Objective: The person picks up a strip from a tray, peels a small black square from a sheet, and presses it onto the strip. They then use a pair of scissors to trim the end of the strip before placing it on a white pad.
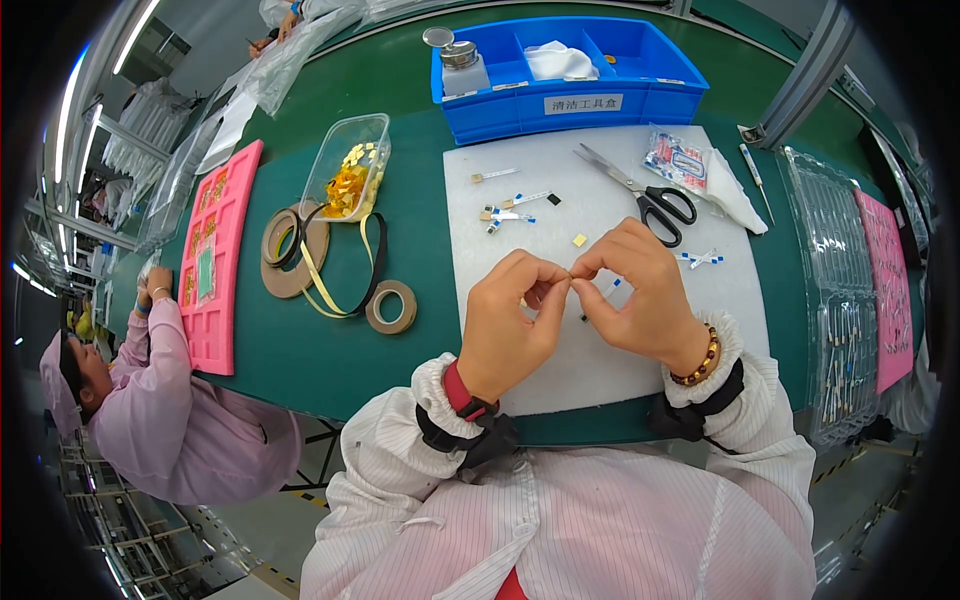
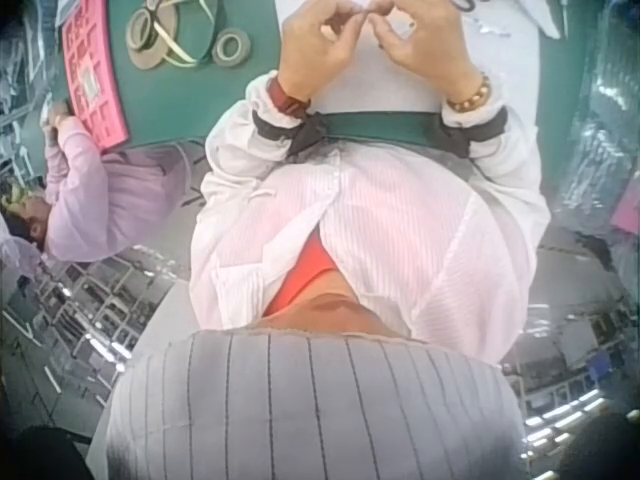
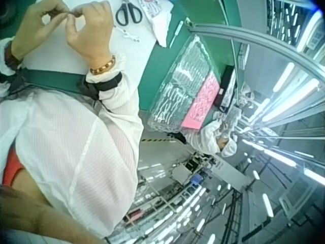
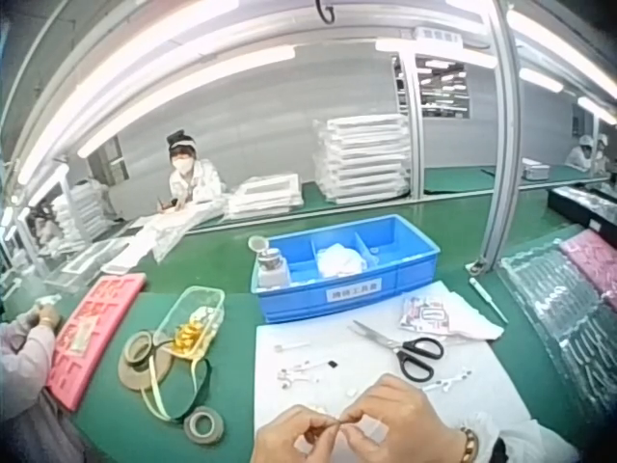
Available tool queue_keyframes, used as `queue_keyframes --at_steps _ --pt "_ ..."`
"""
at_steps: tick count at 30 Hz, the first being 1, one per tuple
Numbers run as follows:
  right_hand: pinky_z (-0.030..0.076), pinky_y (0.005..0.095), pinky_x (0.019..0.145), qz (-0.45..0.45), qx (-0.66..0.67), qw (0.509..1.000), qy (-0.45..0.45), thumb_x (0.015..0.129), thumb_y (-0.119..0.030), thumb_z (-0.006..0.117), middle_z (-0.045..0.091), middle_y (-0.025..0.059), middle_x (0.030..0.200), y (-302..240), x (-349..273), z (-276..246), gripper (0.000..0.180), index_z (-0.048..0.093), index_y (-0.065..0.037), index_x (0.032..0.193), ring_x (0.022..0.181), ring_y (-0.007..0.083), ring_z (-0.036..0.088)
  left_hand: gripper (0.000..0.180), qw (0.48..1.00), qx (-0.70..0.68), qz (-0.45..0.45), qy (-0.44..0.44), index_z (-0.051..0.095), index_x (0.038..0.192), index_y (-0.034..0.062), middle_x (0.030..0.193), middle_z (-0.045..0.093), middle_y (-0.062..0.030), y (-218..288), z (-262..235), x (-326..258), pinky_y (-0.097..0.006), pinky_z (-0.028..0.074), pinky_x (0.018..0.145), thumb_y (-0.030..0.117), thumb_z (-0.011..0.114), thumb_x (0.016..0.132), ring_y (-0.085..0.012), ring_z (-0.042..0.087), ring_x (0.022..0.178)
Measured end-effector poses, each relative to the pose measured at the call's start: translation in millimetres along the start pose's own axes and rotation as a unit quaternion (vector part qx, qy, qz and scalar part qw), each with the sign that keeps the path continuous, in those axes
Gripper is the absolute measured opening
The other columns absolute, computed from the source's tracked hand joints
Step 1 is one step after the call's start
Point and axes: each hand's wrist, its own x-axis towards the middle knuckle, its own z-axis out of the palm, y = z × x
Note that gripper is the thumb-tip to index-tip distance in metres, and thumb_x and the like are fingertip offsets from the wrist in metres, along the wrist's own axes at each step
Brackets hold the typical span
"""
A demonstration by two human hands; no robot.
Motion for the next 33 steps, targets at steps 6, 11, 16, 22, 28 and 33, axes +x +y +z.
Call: queue_keyframes --at_steps 6,11,16,22,28,33 --pt "0.047 0.0347 0.067 0.013 0.004 1.0 0.003 0.075 -0.001 0.073 0.067 0.0056 0.076 1.3 -2.3 0.3 0.009 0.068 -0.005 0.081 0.076 0.0249 0.058 0.006 1.0 0.0 0.005 -0.005 0.069 0.092 -0.002 0.084 0.068 -0.0075 0.6 1.0 -0.5 -0.025 0.05 0.065 -0.004 0.072 0.087 -0.0123 0.062 0.069" --pt "0.046 0.0338 0.067 0.061 0.037 0.997 0.0 0.076 -0.001 0.073 0.067 0.0044 0.075 3.6 -2.7 0.2 0.008 0.069 -0.006 0.081 0.076 0.0224 0.058 0.005 1.0 0.003 0.007 -0.007 0.069 0.091 -0.0019 0.084 0.068 -0.0073 0.0 2.0 1.5 -0.025 0.05 0.064 -0.004 0.072 0.087 -0.0119 0.061 0.068" --pt "0.046 0.0331 0.067 0.066 0.026 0.997 0.028 0.077 -0.001 0.073 0.068 0.004 0.075 2.7 0.9 0.5 0.007 0.069 -0.005 0.081 0.075 0.0212 0.058 0.007 1.0 0.004 0.02 0.018 0.068 0.089 0.0004 0.082 0.066 -0.0088 -3.1 -2.1 2.6 -0.028 0.047 0.059 -0.004 0.071 0.085 -0.0173 0.062 0.066" --pt "0.045 0.0328 0.066 0.073 -0.012 0.993 0.088 0.079 0.001 0.072 0.066 0.0051 0.075 10.0 0.5 -7.1 0.007 0.068 -0.004 0.081 0.073 0.021 0.057 0.002 0.978 0.135 0.025 0.159 0.069 0.09 0.0002 0.08 0.068 -0.0081 -20.6 -65.2 49.3 -0.027 0.048 0.059 0.0 0.069 0.089 -0.0139 0.063 0.065" --pt "0.044 0.0328 0.065 0.036 -0.022 0.996 0.076 0.078 0.002 0.072 0.066 0.0054 0.076 -0.1 4.4 -3.4 0.008 0.067 -0.004 0.082 0.072 0.0212 0.055 0.011 0.831 0.52 0.005 0.197 0.074 0.096 0.0009 0.086 0.072 -0.0177 -92.6 -189.2 81.6 -0.045 0.056 0.074 0.008 0.069 0.089 -0.0371 0.07 0.081" --pt "0.044 0.0326 0.065 0.045 -0.012 0.996 0.077 0.078 0.002 0.071 0.065 0.0058 0.076 3.6 4.6 -3.8 0.009 0.067 -0.004 0.083 0.073 0.0213 0.056 0.016 0.857 0.476 -0.082 0.182 0.074 0.096 0.0002 0.088 0.073 -0.0203 -97.8 -185.4 84.3 -0.046 0.055 0.078 0.013 0.065 0.094 -0.0397 0.072 0.085"
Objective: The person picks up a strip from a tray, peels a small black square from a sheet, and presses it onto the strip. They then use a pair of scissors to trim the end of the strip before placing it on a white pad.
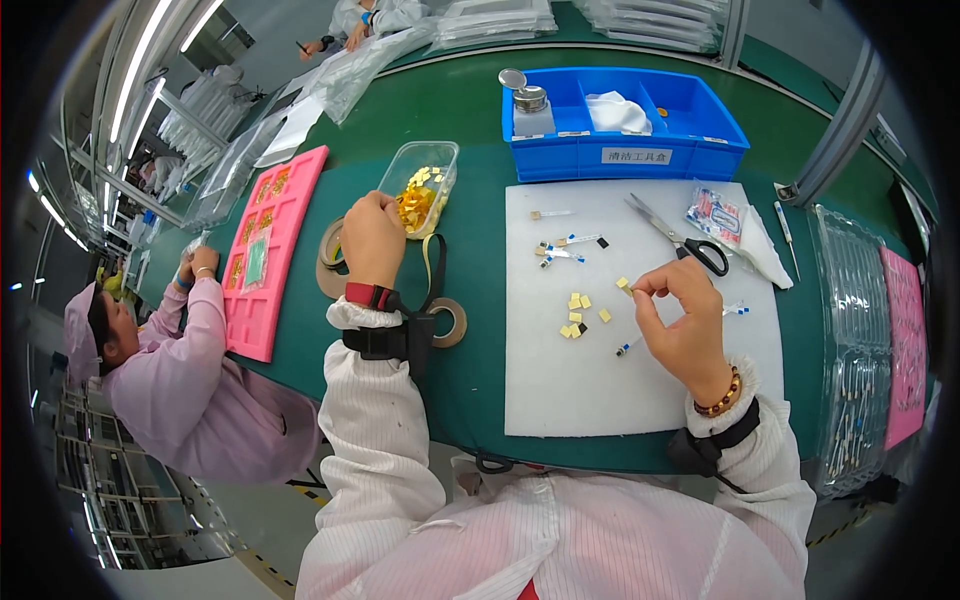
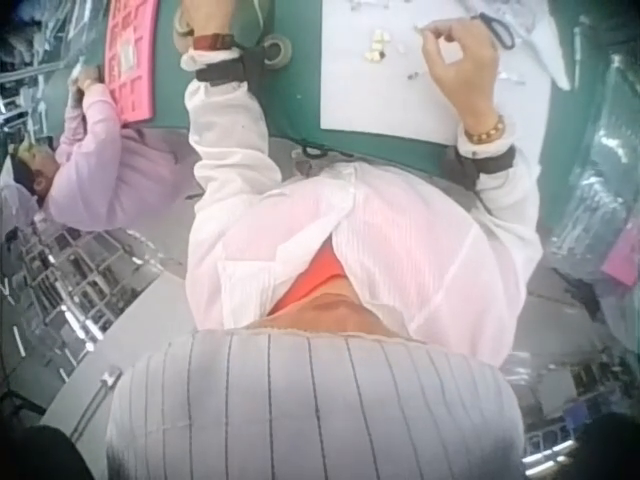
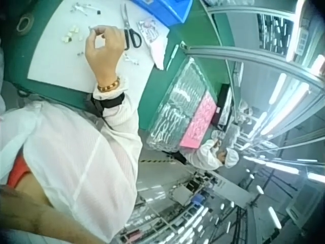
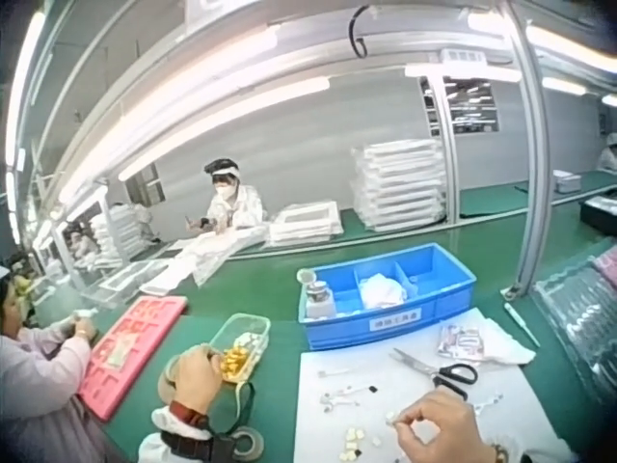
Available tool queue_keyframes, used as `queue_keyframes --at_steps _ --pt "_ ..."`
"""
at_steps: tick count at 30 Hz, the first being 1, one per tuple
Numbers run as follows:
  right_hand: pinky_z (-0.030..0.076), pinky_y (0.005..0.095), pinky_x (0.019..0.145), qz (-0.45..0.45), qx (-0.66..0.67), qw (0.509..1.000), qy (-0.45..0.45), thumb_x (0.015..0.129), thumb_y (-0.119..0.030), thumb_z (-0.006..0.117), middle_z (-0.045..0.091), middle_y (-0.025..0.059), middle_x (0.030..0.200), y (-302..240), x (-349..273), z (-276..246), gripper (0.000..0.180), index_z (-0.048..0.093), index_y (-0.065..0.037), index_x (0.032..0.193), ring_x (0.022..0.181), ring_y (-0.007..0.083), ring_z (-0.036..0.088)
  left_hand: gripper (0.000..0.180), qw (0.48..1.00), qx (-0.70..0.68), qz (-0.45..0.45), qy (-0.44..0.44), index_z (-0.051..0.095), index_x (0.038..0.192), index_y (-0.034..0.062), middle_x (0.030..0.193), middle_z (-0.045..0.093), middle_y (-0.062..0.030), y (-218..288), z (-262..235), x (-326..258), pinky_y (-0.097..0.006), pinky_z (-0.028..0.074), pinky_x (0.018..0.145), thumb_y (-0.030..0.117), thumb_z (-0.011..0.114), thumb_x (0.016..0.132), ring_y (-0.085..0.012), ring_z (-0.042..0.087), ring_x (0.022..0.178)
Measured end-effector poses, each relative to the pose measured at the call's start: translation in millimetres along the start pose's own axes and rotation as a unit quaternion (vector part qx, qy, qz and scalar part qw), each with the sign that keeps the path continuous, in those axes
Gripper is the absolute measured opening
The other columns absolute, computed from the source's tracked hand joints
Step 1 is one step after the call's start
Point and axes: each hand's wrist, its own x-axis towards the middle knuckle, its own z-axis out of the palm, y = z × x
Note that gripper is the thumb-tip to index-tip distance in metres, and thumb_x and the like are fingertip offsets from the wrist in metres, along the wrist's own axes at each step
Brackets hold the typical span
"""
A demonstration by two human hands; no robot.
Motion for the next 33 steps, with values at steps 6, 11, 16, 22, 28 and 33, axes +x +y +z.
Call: queue_keyframes --at_steps 6,11,16,22,28,33 --pt "0.045 0.0323 0.065 -0.001 0.002 1.0 -0.002 0.078 0.003 0.071 0.065 0.0061 0.076 0.0 -1.5 -1.3 0.009 0.068 -0.004 0.084 0.072 0.0213 0.057 0.022 0.999 -0.039 -0.029 -0.024 0.073 0.092 -0.0013 0.088 0.073 -0.0208 7.3 -3.0 -2.8 -0.047 0.055 0.076 0.019 0.067 0.096 -0.0406 0.07 0.082" --pt "0.045 0.0324 0.065 0.0 0.011 1.0 0.001 0.078 0.002 0.072 0.065 0.006 0.076 -0.3 -0.8 -0.6 0.009 0.069 -0.004 0.084 0.072 0.0215 0.058 0.024 0.995 0.008 -0.064 -0.073 0.072 0.096 -0.0017 0.086 0.074 -0.0193 14.9 -6.5 -1.5 -0.042 0.054 0.07 0.021 0.066 0.099 -0.0374 0.069 0.075" --pt "0.046 0.0318 0.066 -0.006 0.03 1.0 -0.008 0.079 0.002 0.073 0.068 0.0054 0.079 -0.2 1.6 -3.7 0.01 0.071 -0.005 0.086 0.075 0.0217 0.059 0.022 0.965 -0.259 -0.007 -0.045 0.076 0.095 -0.0002 0.073 0.071 -0.0101 51.7 -21.0 -30.8 -0.035 0.048 0.058 0.018 0.064 0.1 -0.0198 0.067 0.063" --pt "0.047 0.0318 0.068 -0.107 0.015 0.994 -0.011 0.078 0.0 0.079 0.07 0.0031 0.086 -2.7 2.6 -8.8 0.015 0.073 -0.009 0.089 0.081 0.0218 0.06 0.026 0.786 -0.532 -0.076 -0.307 0.075 0.097 -0.0009 0.072 0.06 0.0031 143.6 -48.8 -113.9 -0.022 0.039 0.062 0.019 0.061 0.105 -0.0033 0.05 0.068" --pt "0.048 0.0311 0.069 -0.192 -0.017 0.981 -0.006 0.074 0.001 0.082 0.07 0.0007 0.089 -6.5 -0.5 -11.5 0.025 0.075 -0.013 0.093 0.082 0.0221 0.06 0.031 0.601 -0.655 -0.176 -0.423 0.071 0.094 -0.0018 0.078 0.062 0.001 160.3 -51.8 -140.3 -0.023 0.041 0.064 0.023 0.06 0.107 -0.006 0.052 0.069" --pt "0.049 0.0321 0.066 -0.177 -0.025 0.984 0.007 0.071 -0.001 0.08 0.068 0.001 0.084 -12.9 0.0 -7.7 0.021 0.07 -0.011 0.087 0.079 0.023 0.061 0.009 0.799 -0.556 -0.049 -0.223 0.071 0.094 -0.0008 0.081 0.065 -0.0018 176.5 -47.3 -158.9 -0.023 0.044 0.064 0.008 0.069 0.097 -0.0083 0.055 0.068"
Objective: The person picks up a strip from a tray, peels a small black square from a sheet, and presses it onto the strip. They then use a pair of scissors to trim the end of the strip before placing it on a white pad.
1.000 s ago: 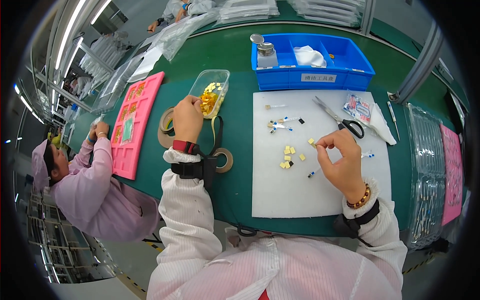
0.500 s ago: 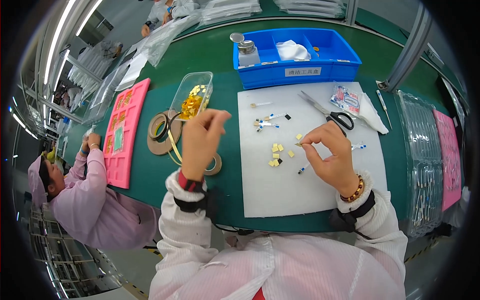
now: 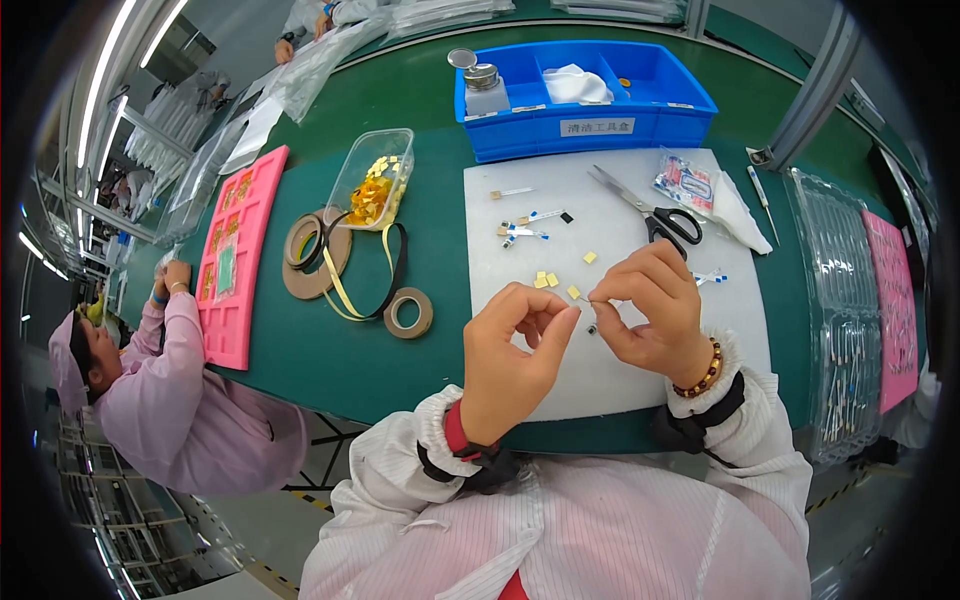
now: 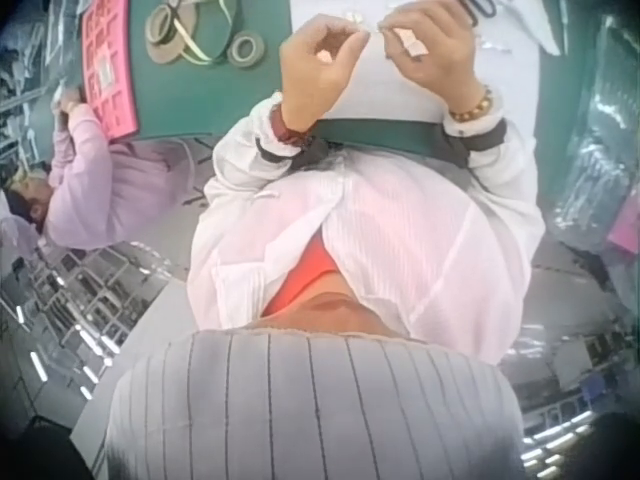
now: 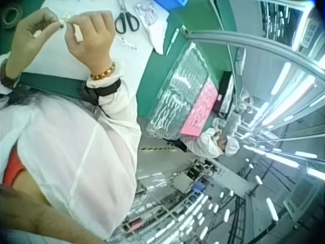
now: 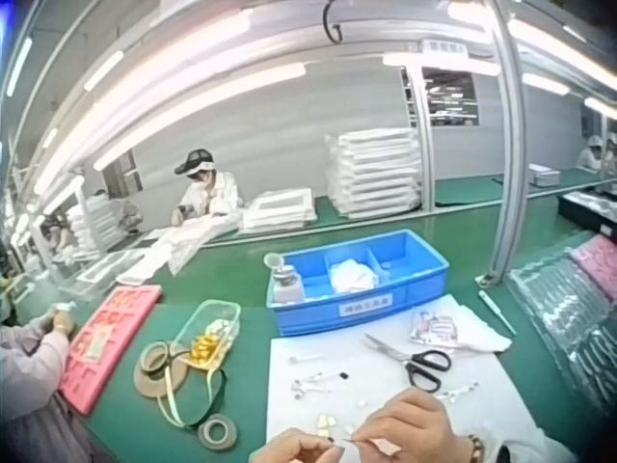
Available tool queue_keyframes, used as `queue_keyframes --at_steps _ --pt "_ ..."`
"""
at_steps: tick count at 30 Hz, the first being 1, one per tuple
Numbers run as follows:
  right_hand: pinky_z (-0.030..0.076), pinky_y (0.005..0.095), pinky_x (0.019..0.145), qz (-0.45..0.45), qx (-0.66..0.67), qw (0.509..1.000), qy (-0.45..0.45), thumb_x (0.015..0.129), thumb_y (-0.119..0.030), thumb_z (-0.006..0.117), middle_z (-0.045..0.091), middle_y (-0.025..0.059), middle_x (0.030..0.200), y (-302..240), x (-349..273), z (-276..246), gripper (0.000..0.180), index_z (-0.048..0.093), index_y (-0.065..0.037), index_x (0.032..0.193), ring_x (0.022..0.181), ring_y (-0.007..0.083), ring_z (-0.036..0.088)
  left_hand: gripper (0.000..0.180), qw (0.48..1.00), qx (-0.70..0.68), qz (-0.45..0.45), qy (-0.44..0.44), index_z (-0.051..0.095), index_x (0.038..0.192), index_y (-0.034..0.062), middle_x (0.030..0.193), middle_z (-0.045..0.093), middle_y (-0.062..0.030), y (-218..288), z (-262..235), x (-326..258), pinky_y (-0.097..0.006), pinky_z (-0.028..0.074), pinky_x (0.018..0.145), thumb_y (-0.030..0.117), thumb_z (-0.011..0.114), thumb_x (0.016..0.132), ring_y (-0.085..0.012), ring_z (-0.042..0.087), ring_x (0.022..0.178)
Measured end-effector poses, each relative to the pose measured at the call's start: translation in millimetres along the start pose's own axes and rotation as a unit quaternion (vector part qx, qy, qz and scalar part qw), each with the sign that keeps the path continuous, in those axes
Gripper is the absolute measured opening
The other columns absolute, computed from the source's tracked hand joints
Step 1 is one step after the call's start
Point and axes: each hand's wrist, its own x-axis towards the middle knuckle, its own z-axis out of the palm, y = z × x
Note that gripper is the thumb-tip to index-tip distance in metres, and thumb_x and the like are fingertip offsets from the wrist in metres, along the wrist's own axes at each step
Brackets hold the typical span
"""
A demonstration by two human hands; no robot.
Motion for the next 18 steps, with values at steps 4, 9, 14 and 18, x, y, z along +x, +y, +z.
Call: queue_keyframes --at_steps 4,9,14,18 --pt "0.049 0.0328 0.065 -0.003 0.005 1.0 -0.002 0.07 -0.003 0.078 0.067 0.0015 0.082 -0.2 -1.7 3.0 0.018 0.069 -0.01 0.083 0.077 0.0235 0.061 0.007 0.986 0.101 0.128 0.043 0.07 0.093 -0.0007 0.083 0.069 -0.0056 -0.2 11.9 0.0 -0.024 0.046 0.063 -0.003 0.074 0.088 -0.0106 0.057 0.067" --pt "0.049 0.0329 0.065 0.001 -0.007 1.0 0.006 0.071 -0.003 0.077 0.067 0.0017 0.08 -2.0 -1.7 0.8 0.016 0.068 -0.01 0.082 0.076 0.0237 0.06 0.005 0.985 0.104 0.13 0.042 0.071 0.092 -0.0004 0.083 0.07 -0.0063 0.7 12.3 1.8 -0.025 0.044 0.061 -0.002 0.073 0.088 -0.011 0.056 0.066" --pt "0.049 0.0331 0.065 0.003 -0.005 1.0 0.001 0.071 -0.003 0.078 0.066 0.0022 0.08 -2.0 -2.7 1.5 0.016 0.068 -0.01 0.082 0.076 0.0238 0.06 0.005 0.984 0.119 0.129 0.044 0.07 0.091 -0.0002 0.082 0.069 -0.0061 -0.6 11.7 3.5 -0.026 0.043 0.06 -0.003 0.071 0.087 -0.0112 0.055 0.065" --pt "0.049 0.0331 0.066 0.018 -0.019 1.0 0.017 0.071 -0.001 0.077 0.065 0.003 0.081 -0.1 -1.7 1.8 0.018 0.068 -0.01 0.083 0.077 0.024 0.06 0.006 0.975 0.156 0.153 0.047 0.069 0.09 0.0 0.082 0.068 -0.006 -1.1 -2.9 11.9 -0.025 0.044 0.058 -0.005 0.07 0.086 -0.012 0.057 0.065"
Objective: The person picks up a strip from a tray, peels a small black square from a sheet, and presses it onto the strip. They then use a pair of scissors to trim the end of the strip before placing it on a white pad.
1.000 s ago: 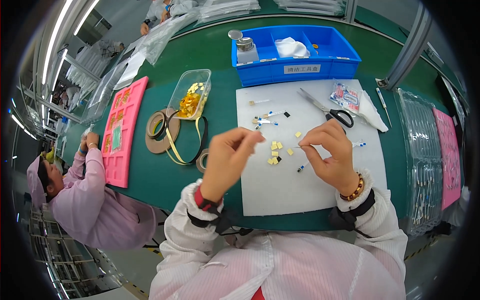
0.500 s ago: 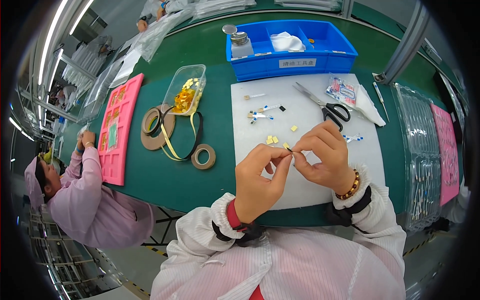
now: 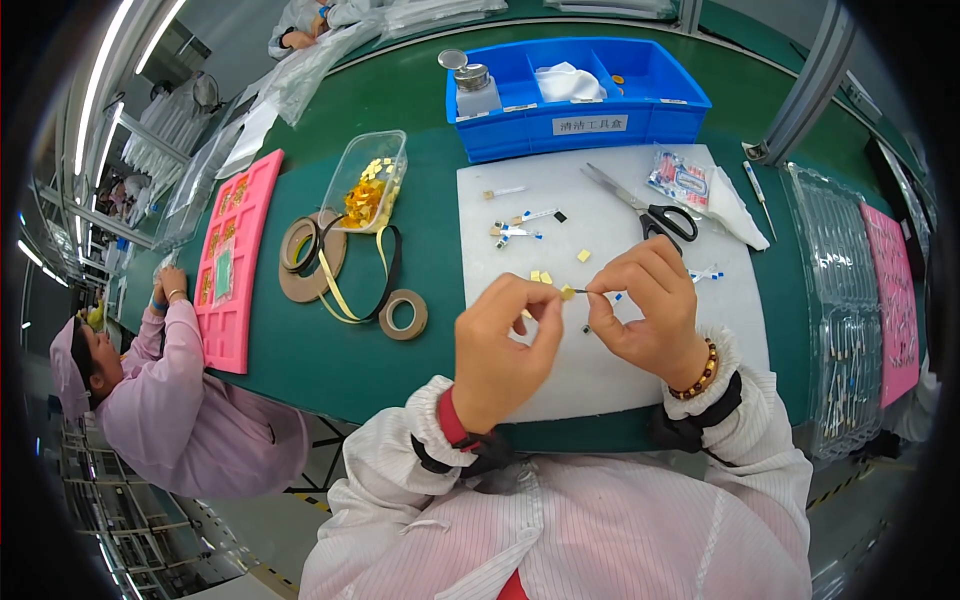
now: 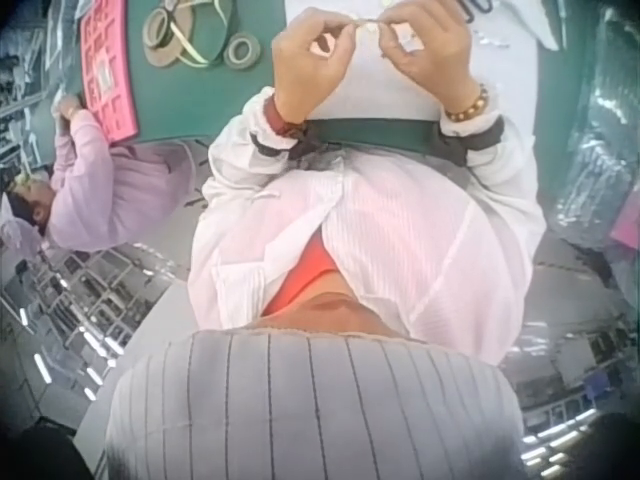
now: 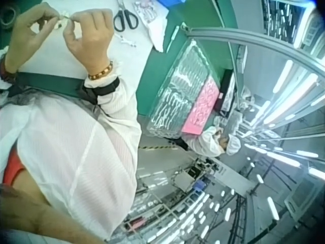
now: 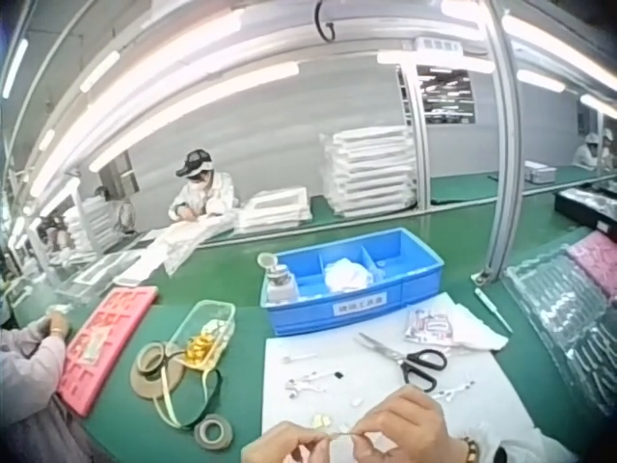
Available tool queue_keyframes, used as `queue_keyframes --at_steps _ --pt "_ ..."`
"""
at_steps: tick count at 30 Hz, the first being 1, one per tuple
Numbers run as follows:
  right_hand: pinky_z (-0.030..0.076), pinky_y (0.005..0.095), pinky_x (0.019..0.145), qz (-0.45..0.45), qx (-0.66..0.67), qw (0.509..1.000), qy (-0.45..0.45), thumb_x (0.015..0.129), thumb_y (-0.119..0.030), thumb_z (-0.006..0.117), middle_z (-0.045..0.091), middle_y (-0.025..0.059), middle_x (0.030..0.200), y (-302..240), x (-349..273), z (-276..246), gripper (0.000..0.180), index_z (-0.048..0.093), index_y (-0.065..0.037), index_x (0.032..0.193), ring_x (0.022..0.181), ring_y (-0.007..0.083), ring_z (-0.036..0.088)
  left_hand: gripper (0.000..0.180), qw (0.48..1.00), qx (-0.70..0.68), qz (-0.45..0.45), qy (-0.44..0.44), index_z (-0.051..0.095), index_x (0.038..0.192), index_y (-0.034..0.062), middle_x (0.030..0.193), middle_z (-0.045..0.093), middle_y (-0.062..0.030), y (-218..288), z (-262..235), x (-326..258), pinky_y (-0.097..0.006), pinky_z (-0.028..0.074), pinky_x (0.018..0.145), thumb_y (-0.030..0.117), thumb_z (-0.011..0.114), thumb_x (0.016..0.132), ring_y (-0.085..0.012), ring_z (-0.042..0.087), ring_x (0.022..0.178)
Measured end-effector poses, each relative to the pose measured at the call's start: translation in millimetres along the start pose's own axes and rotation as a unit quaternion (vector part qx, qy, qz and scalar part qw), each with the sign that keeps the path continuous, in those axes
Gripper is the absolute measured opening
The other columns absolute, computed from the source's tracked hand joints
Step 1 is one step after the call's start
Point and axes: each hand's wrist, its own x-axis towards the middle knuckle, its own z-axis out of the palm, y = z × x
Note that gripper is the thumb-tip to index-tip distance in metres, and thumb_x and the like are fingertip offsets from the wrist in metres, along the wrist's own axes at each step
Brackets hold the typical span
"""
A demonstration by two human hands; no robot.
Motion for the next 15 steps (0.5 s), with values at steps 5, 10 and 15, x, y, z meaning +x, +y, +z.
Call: queue_keyframes --at_steps 5,10,15 --pt "0.048 0.0334 0.067 0.018 -0.019 1.0 0.013 0.072 0.001 0.075 0.065 0.0034 0.081 5.0 -2.7 -3.4 0.018 0.067 -0.009 0.084 0.078 0.0241 0.059 0.008 0.951 0.268 0.072 0.135 0.07 0.091 -0.0012 0.078 0.069 -0.0098 -66.1 -63.5 67.1 -0.031 0.05 0.061 0.006 0.068 0.092 -0.0186 0.065 0.066" --pt "0.048 0.0334 0.066 0.002 -0.005 1.0 0.007 0.072 0.002 0.076 0.066 0.0035 0.082 0.5 1.4 0.6 0.019 0.067 -0.009 0.084 0.077 0.0243 0.059 0.014 0.852 0.514 -0.017 0.099 0.072 0.097 -0.0009 0.09 0.074 -0.0174 -153.5 -156.2 95.7 -0.041 0.055 0.075 0.012 0.068 0.094 -0.0325 0.072 0.084" --pt "0.049 0.0332 0.066 0.016 -0.006 1.0 0.016 0.073 0.002 0.076 0.067 0.004 0.083 4.5 -0.4 -2.1 0.018 0.067 -0.008 0.086 0.078 0.0243 0.059 0.02 0.889 0.442 -0.038 0.115 0.071 0.093 -0.0011 0.089 0.072 -0.0188 -126.5 -133.8 97.0 -0.044 0.052 0.071 0.017 0.065 0.099 -0.0358 0.068 0.08"
